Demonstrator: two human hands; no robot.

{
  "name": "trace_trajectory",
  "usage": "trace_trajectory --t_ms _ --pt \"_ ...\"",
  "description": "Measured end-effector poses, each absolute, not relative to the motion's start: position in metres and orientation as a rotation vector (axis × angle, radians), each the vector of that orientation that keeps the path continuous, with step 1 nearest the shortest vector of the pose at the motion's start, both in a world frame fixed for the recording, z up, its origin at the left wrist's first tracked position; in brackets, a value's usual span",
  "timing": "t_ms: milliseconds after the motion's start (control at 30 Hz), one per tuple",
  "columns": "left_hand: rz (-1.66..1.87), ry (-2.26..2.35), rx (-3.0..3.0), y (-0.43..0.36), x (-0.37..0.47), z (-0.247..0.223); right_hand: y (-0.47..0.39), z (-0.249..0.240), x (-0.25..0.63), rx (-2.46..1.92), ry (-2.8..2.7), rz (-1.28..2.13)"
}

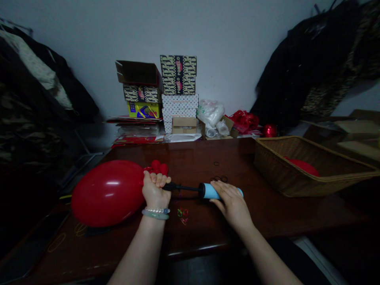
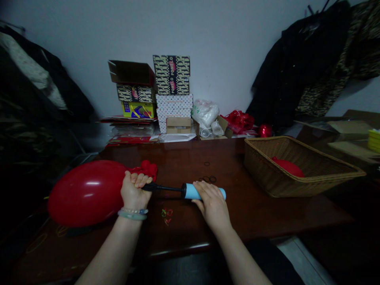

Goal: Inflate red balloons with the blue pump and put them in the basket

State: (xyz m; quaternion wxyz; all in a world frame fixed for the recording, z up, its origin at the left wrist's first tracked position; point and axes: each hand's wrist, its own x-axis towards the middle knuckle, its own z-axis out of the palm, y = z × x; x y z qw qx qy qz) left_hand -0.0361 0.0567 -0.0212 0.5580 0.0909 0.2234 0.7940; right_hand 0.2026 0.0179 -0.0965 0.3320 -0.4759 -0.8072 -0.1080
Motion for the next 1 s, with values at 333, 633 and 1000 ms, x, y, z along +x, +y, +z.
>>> trace_trajectory --t_ms 333,633,1000 --pt "1.867 0.502 0.188 0.056 -0.026 -0.026 0.016 -0.098 0.206 -1.233 -2.027 -0.302" --pt "1.812 0.491 0.26 0.048 0.001 -0.032 0.005 -0.1 0.18 -1.244 -2.006 -0.27" --pt "1.813 0.543 0.315 0.04 0.011 -0.024 0.004 -0.101 0.172 -1.214 -1.979 -0.274"
